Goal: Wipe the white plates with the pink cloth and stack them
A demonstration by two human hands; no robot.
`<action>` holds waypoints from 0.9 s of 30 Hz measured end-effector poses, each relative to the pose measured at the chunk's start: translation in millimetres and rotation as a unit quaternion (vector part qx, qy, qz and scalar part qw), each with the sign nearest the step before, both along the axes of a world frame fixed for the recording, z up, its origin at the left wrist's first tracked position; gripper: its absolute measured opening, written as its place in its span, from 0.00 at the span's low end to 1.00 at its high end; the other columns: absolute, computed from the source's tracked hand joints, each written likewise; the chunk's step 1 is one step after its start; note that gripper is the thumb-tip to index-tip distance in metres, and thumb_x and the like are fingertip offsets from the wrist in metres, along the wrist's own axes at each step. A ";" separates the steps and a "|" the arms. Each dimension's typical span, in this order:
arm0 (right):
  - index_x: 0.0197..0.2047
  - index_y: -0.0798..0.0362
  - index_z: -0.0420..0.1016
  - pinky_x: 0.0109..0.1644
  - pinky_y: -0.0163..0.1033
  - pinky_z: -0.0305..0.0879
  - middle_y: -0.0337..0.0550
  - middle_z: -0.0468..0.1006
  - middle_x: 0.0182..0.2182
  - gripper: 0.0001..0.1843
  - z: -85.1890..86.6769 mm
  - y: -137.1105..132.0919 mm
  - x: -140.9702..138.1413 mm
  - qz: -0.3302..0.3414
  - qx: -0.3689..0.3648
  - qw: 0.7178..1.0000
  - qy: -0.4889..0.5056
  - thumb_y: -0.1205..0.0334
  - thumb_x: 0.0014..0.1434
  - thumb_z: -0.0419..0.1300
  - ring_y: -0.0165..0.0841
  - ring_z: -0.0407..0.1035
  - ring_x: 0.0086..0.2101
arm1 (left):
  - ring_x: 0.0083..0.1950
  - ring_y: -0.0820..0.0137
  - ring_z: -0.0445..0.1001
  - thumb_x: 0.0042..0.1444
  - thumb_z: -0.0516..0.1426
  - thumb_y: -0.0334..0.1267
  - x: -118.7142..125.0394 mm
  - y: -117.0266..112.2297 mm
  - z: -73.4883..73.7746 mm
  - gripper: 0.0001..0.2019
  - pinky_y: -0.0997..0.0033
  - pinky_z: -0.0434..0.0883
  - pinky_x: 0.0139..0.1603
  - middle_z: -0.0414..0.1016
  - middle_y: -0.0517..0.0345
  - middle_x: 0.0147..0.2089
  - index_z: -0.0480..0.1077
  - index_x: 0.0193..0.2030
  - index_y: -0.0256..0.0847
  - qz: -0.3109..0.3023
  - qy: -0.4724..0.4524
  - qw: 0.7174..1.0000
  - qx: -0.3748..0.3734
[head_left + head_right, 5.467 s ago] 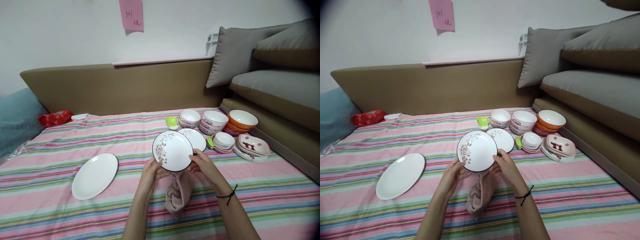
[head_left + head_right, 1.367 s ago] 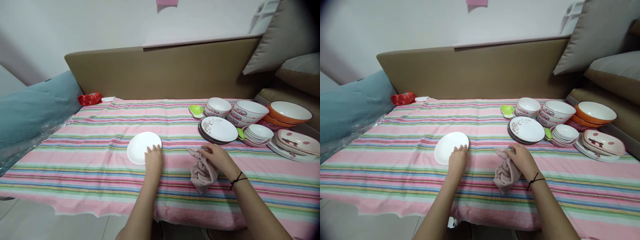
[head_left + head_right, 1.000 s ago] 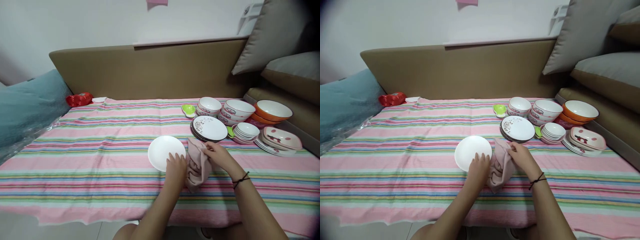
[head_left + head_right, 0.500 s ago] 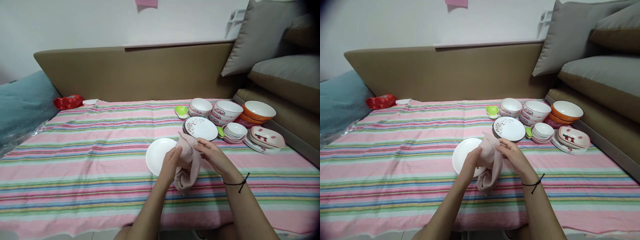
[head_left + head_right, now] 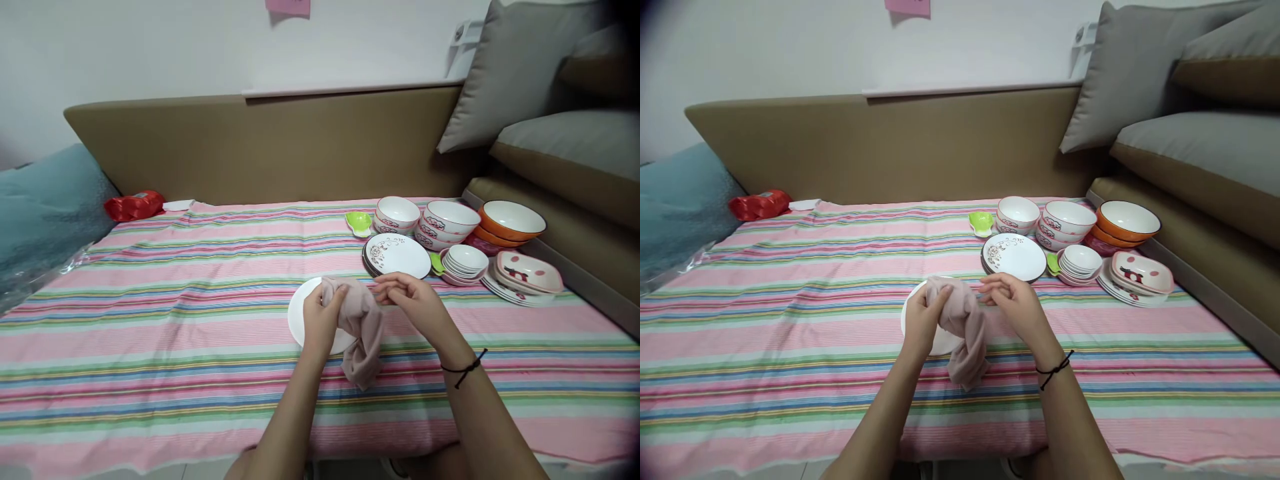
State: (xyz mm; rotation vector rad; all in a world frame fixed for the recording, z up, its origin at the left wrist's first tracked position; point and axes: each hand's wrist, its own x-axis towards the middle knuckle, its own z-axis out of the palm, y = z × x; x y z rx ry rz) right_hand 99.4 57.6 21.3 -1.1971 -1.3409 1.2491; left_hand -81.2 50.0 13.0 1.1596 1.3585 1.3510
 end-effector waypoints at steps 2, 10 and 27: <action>0.44 0.52 0.73 0.48 0.44 0.70 0.46 0.80 0.40 0.17 5.6 -3.5 -4.7 -0.002 0.011 1.000 -0.016 0.52 0.54 0.61 0.37 0.74 0.41 | 0.30 0.74 0.63 0.50 0.60 0.46 -1.2 1.8 1.3 0.12 0.74 0.62 0.32 0.67 0.63 0.26 0.70 0.29 0.38 0.009 -0.017 1.000 0.013; 0.42 0.52 0.74 0.41 0.41 0.70 0.44 0.80 0.38 0.16 30.1 -21.3 -34.1 0.087 0.030 0.995 -0.039 0.53 0.53 0.63 0.38 0.74 0.38 | 0.27 0.76 0.62 0.49 0.61 0.45 -10.9 -5.8 54.9 0.12 0.77 0.61 0.28 0.65 0.66 0.23 0.69 0.27 0.37 0.022 0.004 0.996 0.085; 0.45 0.53 0.72 0.40 0.38 0.66 0.43 0.76 0.36 0.23 13.5 -31.2 4.3 0.036 0.006 0.993 -0.110 0.50 0.50 0.65 0.35 0.70 0.38 | 0.31 0.72 0.63 0.51 0.59 0.44 -11.4 -5.8 58.6 0.10 0.76 0.61 0.32 0.67 0.62 0.28 0.70 0.28 0.37 -0.116 0.079 0.984 0.108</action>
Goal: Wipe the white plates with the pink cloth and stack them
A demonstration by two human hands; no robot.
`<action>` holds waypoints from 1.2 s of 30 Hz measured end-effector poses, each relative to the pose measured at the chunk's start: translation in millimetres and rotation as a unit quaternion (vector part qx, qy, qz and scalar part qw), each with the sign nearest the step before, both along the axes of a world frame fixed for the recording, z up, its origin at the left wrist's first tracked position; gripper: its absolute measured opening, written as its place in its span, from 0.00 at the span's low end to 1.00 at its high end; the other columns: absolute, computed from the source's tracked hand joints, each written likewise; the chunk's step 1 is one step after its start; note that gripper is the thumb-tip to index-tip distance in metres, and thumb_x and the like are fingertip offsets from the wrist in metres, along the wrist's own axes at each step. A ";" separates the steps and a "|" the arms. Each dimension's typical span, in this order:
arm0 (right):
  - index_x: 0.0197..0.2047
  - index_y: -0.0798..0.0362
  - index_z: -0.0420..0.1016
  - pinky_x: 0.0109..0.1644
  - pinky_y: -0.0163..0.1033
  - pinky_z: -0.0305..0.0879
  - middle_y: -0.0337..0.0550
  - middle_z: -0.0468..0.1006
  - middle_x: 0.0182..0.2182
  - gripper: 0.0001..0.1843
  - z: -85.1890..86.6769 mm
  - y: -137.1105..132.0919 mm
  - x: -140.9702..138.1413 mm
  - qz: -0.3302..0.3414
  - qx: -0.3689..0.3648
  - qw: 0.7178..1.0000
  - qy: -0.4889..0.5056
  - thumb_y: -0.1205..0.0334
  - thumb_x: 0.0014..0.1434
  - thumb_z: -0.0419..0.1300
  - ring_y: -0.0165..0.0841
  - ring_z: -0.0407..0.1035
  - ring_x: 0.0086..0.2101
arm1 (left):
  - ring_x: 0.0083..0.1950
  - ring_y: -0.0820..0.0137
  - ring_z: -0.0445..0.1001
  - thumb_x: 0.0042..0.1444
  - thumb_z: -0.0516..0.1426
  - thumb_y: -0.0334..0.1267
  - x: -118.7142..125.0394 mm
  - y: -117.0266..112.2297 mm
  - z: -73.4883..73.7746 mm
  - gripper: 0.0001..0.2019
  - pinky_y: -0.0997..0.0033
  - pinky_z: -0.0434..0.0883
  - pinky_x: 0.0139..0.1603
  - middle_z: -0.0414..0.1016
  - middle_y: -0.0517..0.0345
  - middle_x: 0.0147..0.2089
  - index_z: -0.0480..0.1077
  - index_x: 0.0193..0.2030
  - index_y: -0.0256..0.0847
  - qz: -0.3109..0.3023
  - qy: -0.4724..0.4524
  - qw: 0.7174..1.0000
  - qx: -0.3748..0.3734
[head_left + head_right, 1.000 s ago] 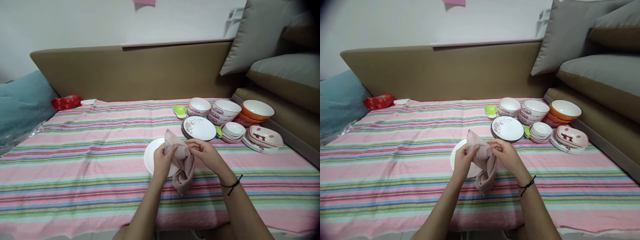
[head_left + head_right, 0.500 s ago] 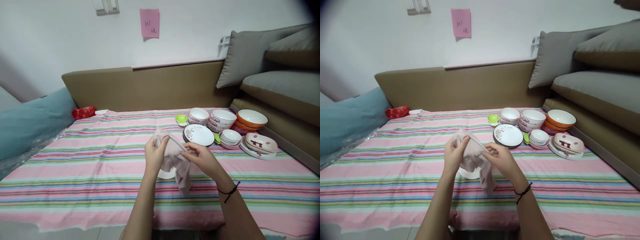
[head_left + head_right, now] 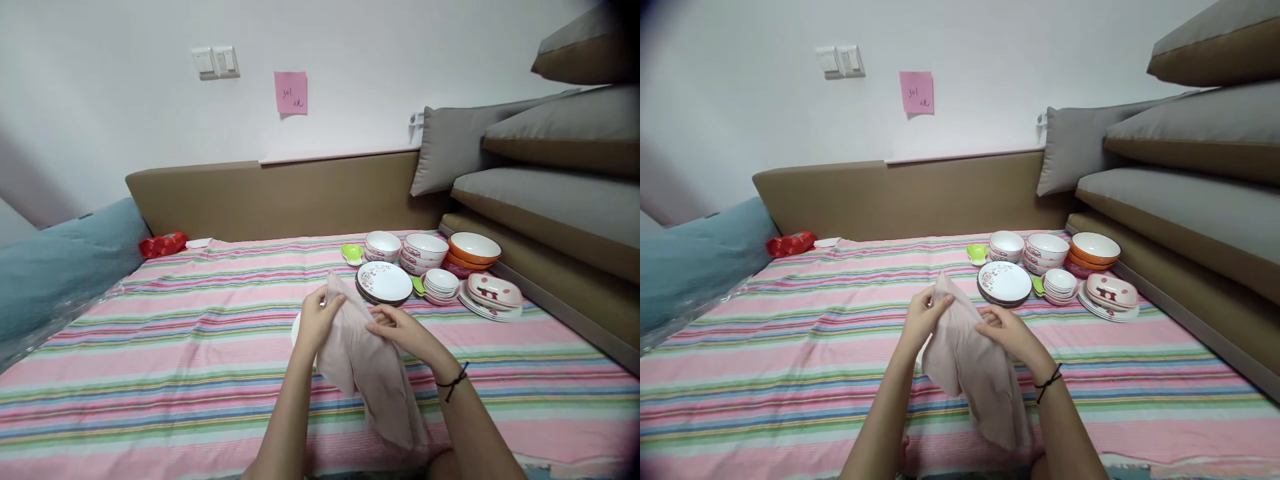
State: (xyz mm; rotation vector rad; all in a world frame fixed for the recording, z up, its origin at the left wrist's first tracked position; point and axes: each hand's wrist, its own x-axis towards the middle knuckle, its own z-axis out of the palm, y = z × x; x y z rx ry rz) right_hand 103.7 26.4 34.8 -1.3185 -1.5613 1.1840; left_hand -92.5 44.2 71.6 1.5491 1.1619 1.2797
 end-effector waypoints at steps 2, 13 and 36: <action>0.47 0.52 0.72 0.49 0.43 0.65 0.47 0.74 0.45 0.23 -9.7 4.1 -10.7 -0.053 0.060 0.997 -0.022 0.52 0.48 0.65 0.38 0.69 0.45 | 0.31 0.72 0.61 0.52 0.58 0.44 3.8 7.6 -16.3 0.11 0.75 0.59 0.31 0.65 0.62 0.27 0.69 0.27 0.37 -0.002 0.026 0.999 -0.020; 0.41 0.53 0.70 0.42 0.40 0.65 0.42 0.74 0.33 0.16 -12.0 10.2 -44.5 -0.083 0.074 0.993 0.038 0.51 0.54 0.60 0.35 0.69 0.35 | 0.27 0.74 0.56 0.55 0.54 0.49 2.9 8.4 -24.7 0.18 0.75 0.55 0.26 0.57 0.64 0.22 0.64 0.22 0.38 -0.035 0.022 0.998 -0.054; 0.42 0.51 0.77 0.49 0.44 0.62 0.48 0.77 0.42 0.13 17.9 -2.9 -20.4 -0.204 0.265 0.936 -0.109 0.54 0.59 0.57 0.41 0.69 0.44 | 0.51 0.49 0.71 0.51 0.56 0.37 -61.1 20.7 -67.0 0.11 0.60 0.64 0.44 0.74 0.33 0.49 0.70 0.40 0.35 0.181 0.328 0.902 -0.215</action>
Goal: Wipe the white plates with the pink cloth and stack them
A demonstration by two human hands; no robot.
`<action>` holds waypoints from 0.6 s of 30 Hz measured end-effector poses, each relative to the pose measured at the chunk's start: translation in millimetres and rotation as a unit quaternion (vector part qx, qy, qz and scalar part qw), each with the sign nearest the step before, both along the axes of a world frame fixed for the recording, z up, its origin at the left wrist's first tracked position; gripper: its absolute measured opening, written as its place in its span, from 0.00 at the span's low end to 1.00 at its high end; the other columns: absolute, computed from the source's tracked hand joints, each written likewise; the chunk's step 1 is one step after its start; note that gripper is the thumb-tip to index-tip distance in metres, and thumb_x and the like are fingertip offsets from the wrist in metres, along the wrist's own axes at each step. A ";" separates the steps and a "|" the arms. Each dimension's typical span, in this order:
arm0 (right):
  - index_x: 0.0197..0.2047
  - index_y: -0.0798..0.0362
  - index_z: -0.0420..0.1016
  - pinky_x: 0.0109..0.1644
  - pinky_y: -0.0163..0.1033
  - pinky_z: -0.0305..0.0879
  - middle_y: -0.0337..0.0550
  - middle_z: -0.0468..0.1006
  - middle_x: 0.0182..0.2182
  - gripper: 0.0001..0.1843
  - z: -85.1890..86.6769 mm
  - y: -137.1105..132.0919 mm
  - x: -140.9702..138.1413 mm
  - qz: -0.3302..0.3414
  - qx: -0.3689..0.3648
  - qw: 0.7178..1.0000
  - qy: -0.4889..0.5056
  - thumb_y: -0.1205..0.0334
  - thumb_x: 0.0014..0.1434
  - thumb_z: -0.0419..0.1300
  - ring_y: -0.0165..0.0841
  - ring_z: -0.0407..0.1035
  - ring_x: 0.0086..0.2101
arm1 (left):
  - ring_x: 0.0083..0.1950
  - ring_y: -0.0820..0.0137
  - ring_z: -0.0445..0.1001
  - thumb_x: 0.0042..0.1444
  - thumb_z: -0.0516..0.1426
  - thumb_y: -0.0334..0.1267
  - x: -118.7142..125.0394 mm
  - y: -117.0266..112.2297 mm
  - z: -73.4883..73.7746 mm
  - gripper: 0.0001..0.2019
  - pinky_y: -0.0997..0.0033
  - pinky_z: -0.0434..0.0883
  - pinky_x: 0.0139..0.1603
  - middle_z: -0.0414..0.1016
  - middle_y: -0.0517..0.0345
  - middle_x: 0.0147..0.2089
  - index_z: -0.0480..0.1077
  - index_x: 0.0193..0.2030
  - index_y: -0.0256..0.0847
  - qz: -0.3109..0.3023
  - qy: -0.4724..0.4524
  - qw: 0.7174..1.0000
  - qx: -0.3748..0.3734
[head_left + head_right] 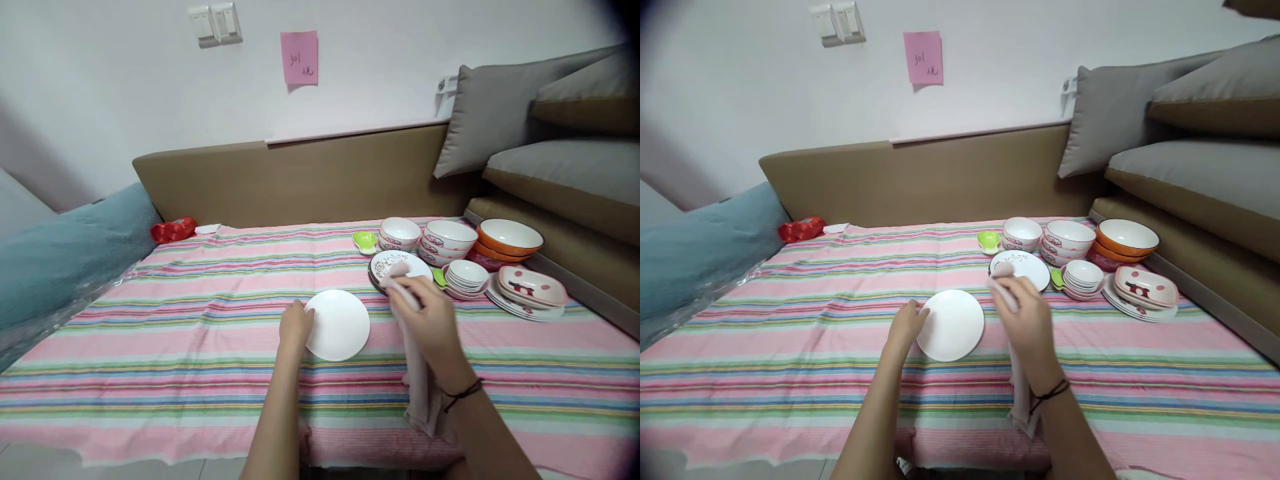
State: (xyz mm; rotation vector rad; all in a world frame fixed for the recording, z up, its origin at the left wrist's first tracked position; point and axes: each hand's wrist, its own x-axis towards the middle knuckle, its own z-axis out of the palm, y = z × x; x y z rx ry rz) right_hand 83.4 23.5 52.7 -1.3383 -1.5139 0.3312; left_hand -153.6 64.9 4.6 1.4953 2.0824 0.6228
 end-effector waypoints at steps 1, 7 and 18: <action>0.42 0.51 0.77 0.49 0.44 0.63 0.48 0.78 0.42 0.13 -9.1 1.2 -10.0 0.048 -0.040 0.998 0.002 0.54 0.58 0.57 0.41 0.70 0.43 | 0.49 0.49 0.72 0.50 0.57 0.38 -4.9 0.2 -4.3 0.10 0.61 0.64 0.43 0.75 0.33 0.47 0.70 0.38 0.35 0.008 -0.003 1.000 -0.014; 0.36 0.52 0.80 0.46 0.46 0.66 0.46 0.81 0.37 0.18 -65.0 15.6 -36.4 0.229 -0.176 0.953 -0.093 0.57 0.63 0.49 0.41 0.72 0.39 | 0.38 0.58 0.73 0.42 0.60 0.35 -23.4 0.4 -21.2 0.07 0.66 0.62 0.36 0.73 0.52 0.27 0.64 0.22 0.42 0.032 -0.084 0.995 -0.035; 0.71 0.55 0.43 0.69 0.54 0.45 0.46 0.44 0.69 0.32 -125.4 12.9 -74.7 0.280 -0.068 0.891 -0.351 0.52 0.68 0.40 0.41 0.39 0.67 | 0.33 0.69 0.71 0.46 0.55 0.39 -0.9 -6.1 -38.8 0.10 0.70 0.67 0.35 0.73 0.57 0.32 0.66 0.37 0.40 0.082 -0.441 0.892 0.053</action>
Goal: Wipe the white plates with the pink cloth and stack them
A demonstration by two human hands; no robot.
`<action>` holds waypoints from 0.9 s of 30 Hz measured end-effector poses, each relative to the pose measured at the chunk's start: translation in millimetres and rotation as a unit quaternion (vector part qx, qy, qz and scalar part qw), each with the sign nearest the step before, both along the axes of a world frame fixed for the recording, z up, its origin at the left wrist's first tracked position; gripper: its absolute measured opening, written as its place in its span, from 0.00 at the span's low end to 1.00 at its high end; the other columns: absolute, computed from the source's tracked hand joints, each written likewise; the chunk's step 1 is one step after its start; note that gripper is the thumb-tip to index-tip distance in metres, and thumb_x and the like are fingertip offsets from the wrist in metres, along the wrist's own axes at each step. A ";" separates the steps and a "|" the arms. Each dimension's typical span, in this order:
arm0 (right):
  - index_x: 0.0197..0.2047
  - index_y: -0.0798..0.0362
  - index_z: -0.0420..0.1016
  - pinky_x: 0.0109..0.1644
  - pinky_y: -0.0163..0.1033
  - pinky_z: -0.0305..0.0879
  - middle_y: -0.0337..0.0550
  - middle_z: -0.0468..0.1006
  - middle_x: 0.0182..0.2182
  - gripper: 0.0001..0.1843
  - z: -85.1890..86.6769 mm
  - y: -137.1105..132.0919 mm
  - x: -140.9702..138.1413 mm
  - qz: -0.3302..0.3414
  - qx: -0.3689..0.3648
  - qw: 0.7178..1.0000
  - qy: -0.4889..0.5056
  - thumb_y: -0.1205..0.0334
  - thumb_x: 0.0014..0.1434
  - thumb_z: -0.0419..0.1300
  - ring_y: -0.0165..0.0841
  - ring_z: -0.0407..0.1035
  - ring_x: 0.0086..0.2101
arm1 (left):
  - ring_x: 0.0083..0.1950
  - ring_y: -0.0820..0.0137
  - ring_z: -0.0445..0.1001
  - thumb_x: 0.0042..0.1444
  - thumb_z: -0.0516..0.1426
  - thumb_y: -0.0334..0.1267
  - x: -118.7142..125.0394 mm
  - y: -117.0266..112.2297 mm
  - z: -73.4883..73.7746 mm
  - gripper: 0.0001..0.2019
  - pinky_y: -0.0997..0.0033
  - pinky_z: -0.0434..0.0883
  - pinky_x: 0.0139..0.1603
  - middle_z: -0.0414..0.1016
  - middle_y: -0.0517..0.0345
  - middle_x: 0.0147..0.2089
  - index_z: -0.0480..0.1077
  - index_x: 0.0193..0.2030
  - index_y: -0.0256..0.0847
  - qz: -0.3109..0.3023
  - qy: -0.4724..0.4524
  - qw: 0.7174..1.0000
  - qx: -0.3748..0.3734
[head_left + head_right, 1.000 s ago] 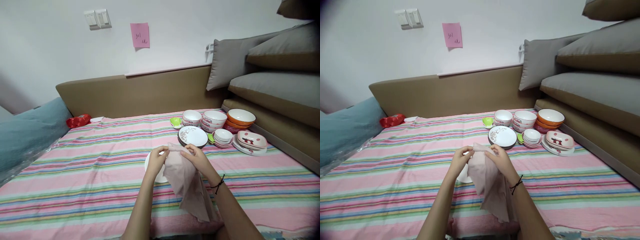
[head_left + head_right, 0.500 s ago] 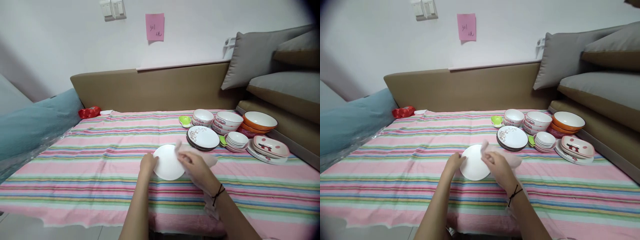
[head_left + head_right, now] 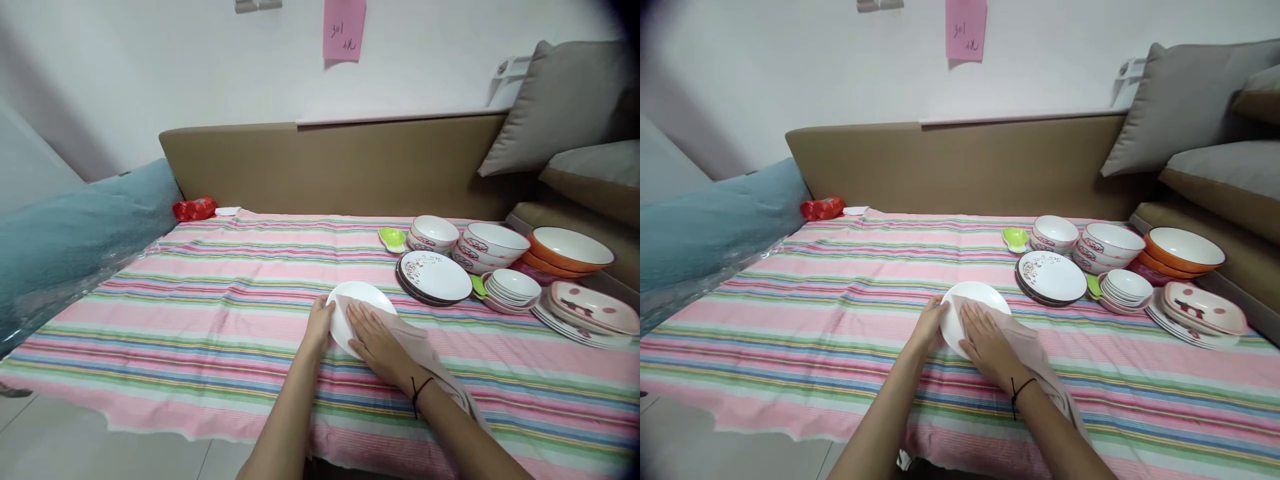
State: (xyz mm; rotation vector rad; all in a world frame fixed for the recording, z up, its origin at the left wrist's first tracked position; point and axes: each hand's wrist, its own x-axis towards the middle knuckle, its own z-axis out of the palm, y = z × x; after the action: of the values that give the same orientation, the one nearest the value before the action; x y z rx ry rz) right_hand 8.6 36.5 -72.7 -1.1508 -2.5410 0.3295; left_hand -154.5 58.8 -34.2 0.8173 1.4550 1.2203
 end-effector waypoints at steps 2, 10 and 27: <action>0.71 0.51 0.42 0.69 0.52 0.45 0.42 0.43 0.69 0.32 2.4 -13.4 -2.2 0.022 -0.034 0.999 -0.019 0.49 0.68 0.39 0.40 0.38 0.68 | 0.33 0.70 0.71 0.45 0.55 0.40 4.8 -0.5 -1.1 0.10 0.70 0.68 0.37 0.73 0.56 0.33 0.66 0.35 0.40 0.018 -0.057 0.998 0.011; 0.69 0.56 0.51 0.66 0.59 0.47 0.55 0.52 0.67 0.35 -8.9 -6.8 9.6 -0.160 -0.019 0.986 0.051 0.46 0.65 0.46 0.48 0.45 0.66 | 0.35 0.68 0.70 0.41 0.58 0.44 13.1 -5.0 5.8 0.16 0.69 0.66 0.37 0.76 0.53 0.36 0.73 0.37 0.37 0.056 -0.141 0.988 0.030; 0.42 0.53 0.77 0.50 0.45 0.68 0.49 0.78 0.45 0.18 78.3 3.6 43.2 -0.220 -0.347 0.792 0.451 0.50 0.54 0.61 0.43 0.71 0.46 | 0.30 0.70 0.70 0.43 0.59 0.40 14.2 0.2 9.4 0.13 0.71 0.66 0.32 0.76 0.56 0.32 0.74 0.36 0.37 0.064 -0.151 0.986 0.014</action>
State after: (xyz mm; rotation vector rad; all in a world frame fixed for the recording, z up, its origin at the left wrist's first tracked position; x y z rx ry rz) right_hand 51.9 40.0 5.6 -1.3085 -1.2604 1.3731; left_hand -140.3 59.0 -24.8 0.5352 1.2575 1.3979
